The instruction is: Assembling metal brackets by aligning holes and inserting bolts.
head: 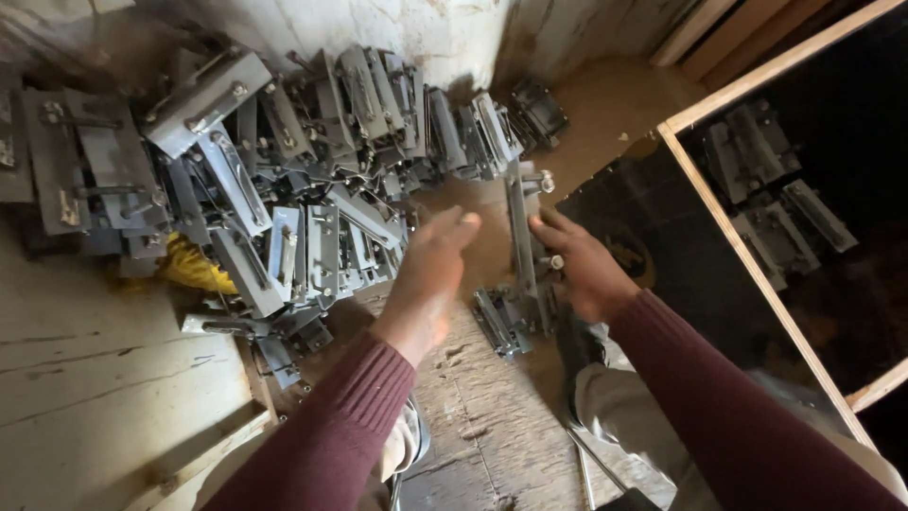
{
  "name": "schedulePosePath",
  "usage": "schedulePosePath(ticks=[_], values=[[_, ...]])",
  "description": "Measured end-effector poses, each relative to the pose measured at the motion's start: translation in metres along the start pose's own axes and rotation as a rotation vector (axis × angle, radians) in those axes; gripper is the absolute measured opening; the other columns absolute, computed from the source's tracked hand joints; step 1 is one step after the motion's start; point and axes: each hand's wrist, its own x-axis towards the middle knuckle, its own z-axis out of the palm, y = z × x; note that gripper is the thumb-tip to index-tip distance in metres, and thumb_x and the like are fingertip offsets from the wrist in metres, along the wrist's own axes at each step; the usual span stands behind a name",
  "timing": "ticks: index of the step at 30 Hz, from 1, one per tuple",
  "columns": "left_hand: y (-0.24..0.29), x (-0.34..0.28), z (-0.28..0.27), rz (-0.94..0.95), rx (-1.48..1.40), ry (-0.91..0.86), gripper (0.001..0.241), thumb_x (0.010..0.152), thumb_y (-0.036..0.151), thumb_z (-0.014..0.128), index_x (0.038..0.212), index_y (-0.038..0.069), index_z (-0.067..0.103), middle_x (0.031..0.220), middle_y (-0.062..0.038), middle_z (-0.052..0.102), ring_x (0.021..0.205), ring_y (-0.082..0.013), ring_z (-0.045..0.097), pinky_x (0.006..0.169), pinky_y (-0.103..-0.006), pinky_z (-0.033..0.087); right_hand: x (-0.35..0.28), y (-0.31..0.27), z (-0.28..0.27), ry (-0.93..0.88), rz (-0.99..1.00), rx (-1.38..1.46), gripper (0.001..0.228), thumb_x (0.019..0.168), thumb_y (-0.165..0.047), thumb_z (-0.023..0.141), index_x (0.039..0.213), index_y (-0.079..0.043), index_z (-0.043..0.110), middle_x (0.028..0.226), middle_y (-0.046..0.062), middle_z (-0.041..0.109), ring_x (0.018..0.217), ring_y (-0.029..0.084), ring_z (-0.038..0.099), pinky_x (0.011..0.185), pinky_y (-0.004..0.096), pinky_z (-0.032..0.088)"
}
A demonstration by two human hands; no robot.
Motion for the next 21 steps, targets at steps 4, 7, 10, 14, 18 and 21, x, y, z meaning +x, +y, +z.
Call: schedulePosePath(ticks=[4, 7, 10, 14, 18, 21], values=[[0.008, -0.007, -0.003, -0.005, 0.021, 0.084, 0.051, 0.100, 0.031, 0.052, 0.147, 0.013, 0.050, 0.154, -0.016, 0.039, 0.140, -0.0317, 0.045, 0.115, -0.0520, 0.035, 0.086, 0.052, -0.041, 0.121, -0.101, -0.202, 0.048, 0.097, -0.024, 0.064, 0.144, -0.014, 0.057, 0.127, 0.009, 0.063, 0.115, 0.019, 0.055, 0.096, 0.030, 0.043], [0.007, -0.006, -0.007, 0.032, 0.001, 0.102, 0.049, 0.100, 0.026, 0.049, 0.145, 0.007, 0.050, 0.140, -0.015, 0.053, 0.128, -0.0294, 0.056, 0.105, -0.0452, 0.044, 0.196, 0.151, -0.113, 0.179, -0.145, -0.469, 0.045, 0.099, -0.032, 0.065, 0.141, -0.016, 0.059, 0.119, 0.011, 0.067, 0.102, 0.025, 0.062, 0.080, 0.040, 0.052], [-0.005, 0.010, -0.021, 0.039, -0.101, 0.112, 0.048, 0.098, 0.022, 0.053, 0.143, 0.007, 0.052, 0.129, -0.012, 0.057, 0.121, -0.0271, 0.059, 0.098, -0.0423, 0.046, 0.224, 0.208, -0.140, 0.211, -0.112, -0.756, 0.046, 0.103, -0.040, 0.058, 0.146, -0.028, 0.053, 0.126, 0.004, 0.066, 0.107, 0.021, 0.067, 0.084, 0.037, 0.057], [0.001, 0.011, -0.030, 0.050, -0.223, 0.218, 0.043, 0.092, 0.015, 0.059, 0.133, 0.002, 0.057, 0.115, -0.009, 0.065, 0.100, -0.0199, 0.062, 0.079, -0.0348, 0.050, 0.249, 0.263, -0.145, 0.131, -0.212, -1.144, 0.039, 0.102, -0.032, 0.056, 0.138, -0.017, 0.060, 0.118, 0.012, 0.067, 0.107, 0.030, 0.066, 0.090, 0.048, 0.058], [0.003, 0.007, -0.024, 0.028, -0.277, 0.219, 0.032, 0.090, 0.009, 0.059, 0.122, 0.006, 0.061, 0.102, -0.005, 0.066, 0.086, -0.0173, 0.062, 0.070, -0.0304, 0.050, 0.312, 0.330, -0.138, -0.159, -0.549, -2.285, 0.036, 0.098, -0.039, 0.064, 0.123, -0.016, 0.073, 0.138, 0.015, 0.060, 0.133, 0.038, 0.053, 0.104, 0.057, 0.050], [-0.007, 0.015, -0.020, -0.007, -0.239, 0.214, 0.029, 0.090, 0.013, 0.058, 0.118, 0.011, 0.062, 0.102, -0.004, 0.070, 0.085, -0.0173, 0.065, 0.069, -0.0285, 0.050, 0.318, 0.360, -0.129, -0.013, -0.229, -1.495, 0.045, 0.100, -0.037, 0.046, 0.120, -0.003, 0.067, 0.111, 0.016, 0.073, 0.103, 0.028, 0.072, 0.084, 0.040, 0.059]])
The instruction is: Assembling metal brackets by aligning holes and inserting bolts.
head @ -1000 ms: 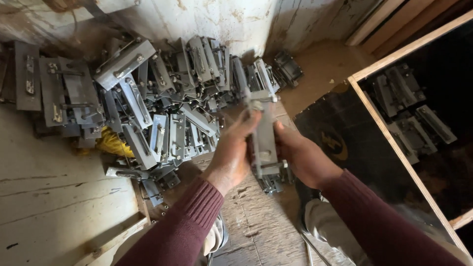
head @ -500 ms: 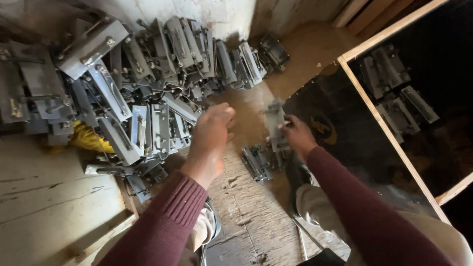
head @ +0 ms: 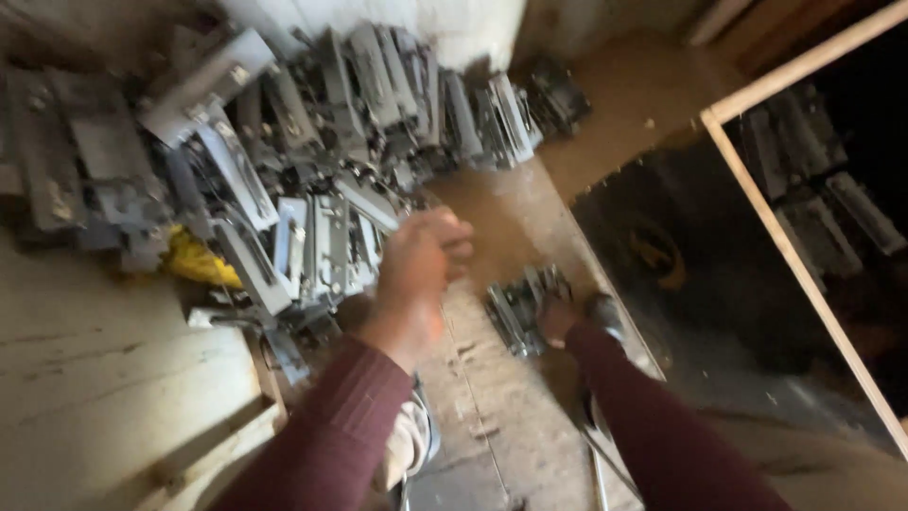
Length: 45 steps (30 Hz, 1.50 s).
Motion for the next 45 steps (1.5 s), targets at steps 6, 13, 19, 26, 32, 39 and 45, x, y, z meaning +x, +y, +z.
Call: schedulePosePath(ticks=[6, 13, 19, 26, 32, 39, 45], values=[[-0.004, 0.004, -0.005, 0.021, -0.076, 0.006, 0.032, 0.092, 0.015, 0.058, 0.122, 0.006, 0.063, 0.104, -0.011, 0.073, 0.084, -0.0187, 0.066, 0.065, -0.0285, 0.050, -0.060, -0.105, -0.113, 0.340, 0.100, 0.217, 0.063, 0.096, -0.041, 0.058, 0.140, 0.004, 0.052, 0.127, 0.026, 0.063, 0.117, 0.045, 0.064, 0.098, 0.054, 0.053], [-0.005, 0.015, -0.003, 0.122, -0.227, 0.137, 0.022, 0.092, 0.012, 0.055, 0.112, 0.004, 0.063, 0.088, -0.011, 0.073, 0.067, -0.0186, 0.067, 0.054, -0.0276, 0.047, -0.078, -0.217, -0.247, 0.330, -0.046, 0.618, 0.052, 0.097, -0.048, 0.059, 0.140, -0.019, 0.062, 0.131, 0.009, 0.068, 0.122, 0.033, 0.064, 0.107, 0.049, 0.049], [-0.002, 0.014, 0.003, 0.108, -0.385, 0.251, 0.015, 0.095, 0.016, 0.059, 0.105, 0.008, 0.066, 0.077, -0.011, 0.072, 0.052, -0.0181, 0.060, 0.042, -0.0264, 0.040, -0.090, -0.308, -0.358, 0.445, -0.176, 0.775, 0.044, 0.096, -0.053, 0.062, 0.115, -0.015, 0.072, 0.113, 0.010, 0.076, 0.109, 0.033, 0.070, 0.094, 0.046, 0.055], [0.010, 0.002, 0.003, 0.190, -0.248, 0.410, 0.018, 0.091, 0.023, 0.065, 0.098, 0.007, 0.073, 0.073, -0.010, 0.070, 0.059, -0.0152, 0.060, 0.054, -0.0259, 0.042, -0.026, -0.361, -0.399, 0.551, -0.146, 0.415, 0.051, 0.092, -0.059, 0.065, 0.109, -0.011, 0.071, 0.101, 0.010, 0.074, 0.101, 0.031, 0.072, 0.085, 0.045, 0.058], [0.019, -0.009, 0.004, 0.180, -0.150, 0.438, 0.021, 0.088, 0.026, 0.065, 0.098, 0.011, 0.076, 0.071, -0.004, 0.065, 0.065, -0.0135, 0.057, 0.063, -0.0299, 0.043, 0.058, -0.359, -0.391, 0.572, -0.099, 0.138, 0.051, 0.085, -0.054, 0.073, 0.098, -0.005, 0.076, 0.097, 0.018, 0.073, 0.099, 0.040, 0.072, 0.079, 0.049, 0.059], [0.021, -0.006, -0.004, 0.188, -0.097, 0.432, 0.027, 0.091, 0.028, 0.059, 0.108, 0.012, 0.074, 0.076, -0.003, 0.066, 0.076, -0.0125, 0.059, 0.071, -0.0293, 0.046, 0.009, -0.355, -0.439, 0.522, -0.187, 0.155, 0.041, 0.091, -0.046, 0.065, 0.090, -0.008, 0.081, 0.097, 0.025, 0.075, 0.103, 0.045, 0.070, 0.092, 0.054, 0.055], [0.032, 0.006, -0.011, 0.157, -0.261, 0.416, 0.028, 0.098, 0.040, 0.056, 0.106, 0.014, 0.063, 0.093, -0.002, 0.060, 0.083, -0.0129, 0.057, 0.073, -0.0298, 0.039, -0.083, -0.313, -0.469, 0.498, -0.419, 0.389, 0.036, 0.101, -0.038, 0.058, 0.095, -0.009, 0.078, 0.097, 0.022, 0.073, 0.098, 0.048, 0.067, 0.083, 0.049, 0.054]])
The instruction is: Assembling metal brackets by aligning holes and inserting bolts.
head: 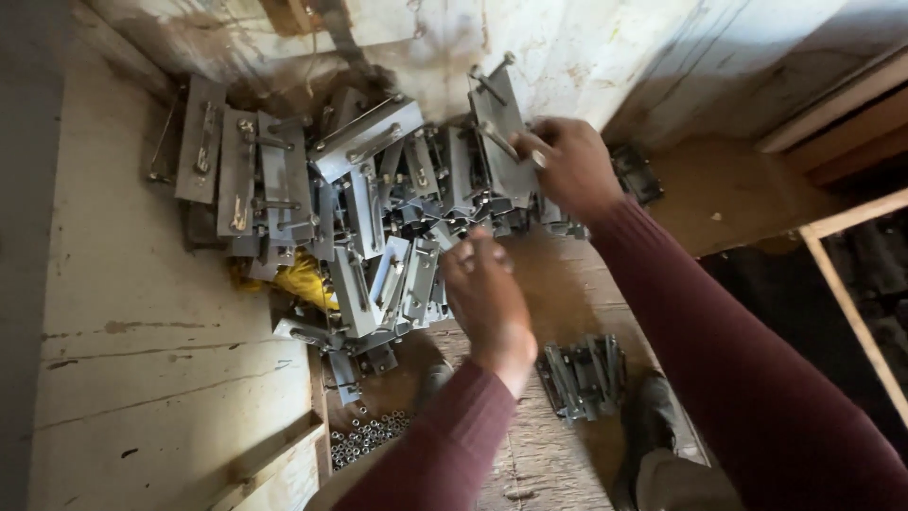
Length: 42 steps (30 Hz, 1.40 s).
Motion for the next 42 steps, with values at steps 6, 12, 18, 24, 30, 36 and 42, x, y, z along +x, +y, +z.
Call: schedulePosePath(ticks=[6, 12, 18, 24, 30, 36, 42], values=[[0.021, -0.004, -0.011, -0.122, -0.214, -0.535, 0.072, 0.097, 0.063, 0.042, 0.141, 0.008, 0.055, 0.127, -0.003, 0.060, 0.104, -0.0147, 0.054, 0.086, -0.0276, 0.037, -0.107, -0.014, -0.042, -0.013, 0.217, 0.409, 0.035, 0.095, -0.035, 0.067, 0.099, 0.000, 0.075, 0.089, 0.017, 0.072, 0.084, 0.026, 0.068, 0.067, 0.041, 0.056], [-0.026, 0.011, -0.004, -0.137, -0.198, -0.874, 0.083, 0.089, 0.055, 0.068, 0.148, -0.001, 0.050, 0.147, -0.023, 0.056, 0.124, -0.0356, 0.059, 0.102, -0.0427, 0.046, -0.181, -0.031, -0.063, -0.023, 0.293, 0.552, 0.037, 0.095, -0.029, 0.069, 0.096, 0.007, 0.075, 0.078, 0.022, 0.072, 0.080, 0.025, 0.064, 0.063, 0.047, 0.055], [-0.033, -0.027, 0.006, -0.294, -0.277, -0.996, 0.064, 0.083, 0.051, 0.079, 0.123, 0.005, 0.059, 0.098, -0.024, 0.067, 0.083, -0.0412, 0.073, 0.068, -0.0585, 0.063, -0.236, -0.019, -0.095, -0.011, 0.382, 0.289, 0.029, 0.094, -0.032, 0.063, 0.104, -0.013, 0.082, 0.082, 0.015, 0.080, 0.090, 0.027, 0.077, 0.082, 0.049, 0.057], [-0.033, -0.023, -0.001, -0.244, -0.144, -0.852, 0.070, 0.095, 0.064, 0.054, 0.118, -0.001, 0.063, 0.093, -0.013, 0.069, 0.081, -0.0235, 0.071, 0.081, -0.0408, 0.061, -0.239, 0.020, -0.094, 0.145, 0.291, 0.113, 0.018, 0.090, -0.035, 0.074, 0.088, -0.019, 0.080, 0.071, 0.009, 0.075, 0.082, 0.026, 0.075, 0.075, 0.042, 0.056], [-0.020, -0.070, -0.005, -0.072, -0.005, -1.077, 0.066, 0.105, 0.064, 0.034, 0.102, 0.004, 0.062, 0.071, -0.011, 0.066, 0.059, -0.0235, 0.070, 0.065, -0.0389, 0.060, -0.225, 0.016, -0.101, 0.293, 0.039, 0.431, 0.035, 0.089, -0.015, 0.079, 0.119, -0.002, 0.070, 0.090, 0.019, 0.076, 0.078, 0.028, 0.076, 0.069, 0.040, 0.059], [-0.012, -0.090, -0.010, 0.017, 0.074, -1.048, 0.091, 0.093, 0.071, 0.045, 0.139, -0.008, 0.045, 0.074, -0.012, 0.067, 0.056, -0.0211, 0.069, 0.064, -0.0387, 0.060, -0.224, 0.043, -0.084, 0.310, -0.042, 0.421, 0.021, 0.089, -0.017, 0.081, 0.106, -0.006, 0.076, 0.075, 0.010, 0.074, 0.071, 0.020, 0.076, 0.059, 0.032, 0.059], [-0.032, -0.075, -0.007, 0.085, 0.102, -1.039, 0.055, 0.099, 0.054, 0.057, 0.106, -0.001, 0.064, 0.069, -0.013, 0.067, 0.055, -0.0237, 0.070, 0.057, -0.0368, 0.062, -0.232, 0.017, -0.089, 0.153, -0.055, 0.514, 0.034, 0.105, -0.022, 0.057, 0.079, -0.009, 0.074, 0.060, 0.005, 0.068, 0.056, 0.014, 0.062, 0.055, 0.032, 0.056]])
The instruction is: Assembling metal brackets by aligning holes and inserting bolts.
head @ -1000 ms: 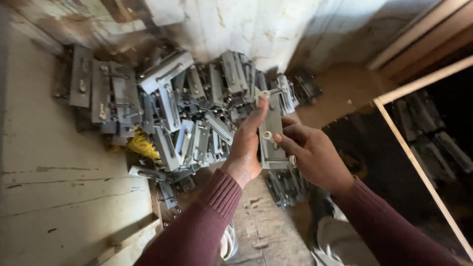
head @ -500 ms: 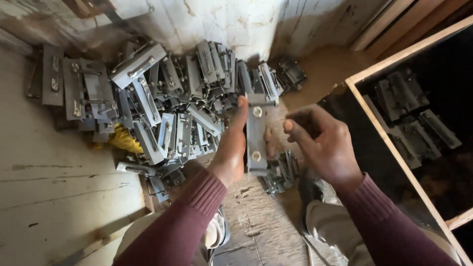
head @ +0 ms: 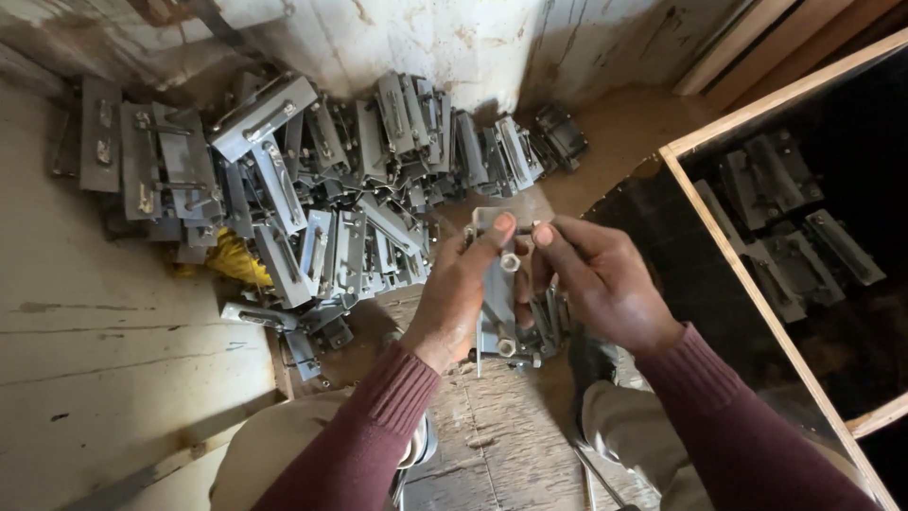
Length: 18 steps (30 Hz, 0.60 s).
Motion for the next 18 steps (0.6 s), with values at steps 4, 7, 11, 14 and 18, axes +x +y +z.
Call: schedulePosePath(ticks=[4, 7, 11, 14, 18], values=[[-0.004, 0.004, -0.006, 0.015, -0.027, -0.050, 0.054, 0.101, 0.052, 0.057, 0.101, 0.000, 0.067, 0.065, -0.015, 0.067, 0.053, -0.0238, 0.071, 0.056, -0.0362, 0.063, -0.001, 0.015, -0.009, 0.035, -0.053, -0.187, 0.017, 0.097, -0.023, 0.070, 0.095, -0.007, 0.074, 0.073, 0.016, 0.072, 0.066, 0.030, 0.073, 0.057, 0.042, 0.056], [-0.002, 0.008, -0.006, 0.005, -0.023, -0.056, 0.058, 0.099, 0.056, 0.056, 0.099, -0.001, 0.065, 0.063, -0.014, 0.066, 0.049, -0.0231, 0.068, 0.050, -0.0350, 0.061, -0.001, 0.019, -0.010, 0.087, -0.087, -0.225, 0.038, 0.088, -0.016, 0.079, 0.123, -0.005, 0.066, 0.091, 0.021, 0.073, 0.077, 0.032, 0.074, 0.064, 0.041, 0.058], [-0.004, 0.012, -0.006, -0.044, 0.019, -0.042, 0.063, 0.099, 0.060, 0.051, 0.097, -0.001, 0.065, 0.060, -0.016, 0.066, 0.045, -0.0248, 0.068, 0.045, -0.0367, 0.060, 0.001, 0.017, -0.005, 0.087, -0.119, -0.171, 0.018, 0.099, -0.020, 0.065, 0.088, -0.008, 0.071, 0.060, 0.009, 0.066, 0.055, 0.023, 0.063, 0.058, 0.035, 0.055], [-0.010, 0.016, -0.010, -0.057, 0.054, -0.030, 0.062, 0.099, 0.059, 0.050, 0.098, -0.001, 0.064, 0.060, -0.016, 0.066, 0.046, -0.0232, 0.068, 0.045, -0.0364, 0.061, -0.001, 0.019, -0.005, 0.071, -0.125, -0.160, 0.028, 0.102, -0.022, 0.059, 0.081, -0.009, 0.071, 0.057, 0.009, 0.064, 0.051, 0.025, 0.061, 0.057, 0.038, 0.054], [-0.008, 0.014, -0.011, -0.053, 0.066, -0.007, 0.059, 0.099, 0.056, 0.053, 0.098, -0.002, 0.065, 0.060, -0.017, 0.065, 0.045, -0.0246, 0.068, 0.044, -0.0357, 0.060, -0.004, 0.030, -0.005, 0.172, -0.176, -0.321, 0.022, 0.093, -0.021, 0.075, 0.106, -0.005, 0.069, 0.078, 0.015, 0.074, 0.064, 0.030, 0.071, 0.060, 0.040, 0.056]])
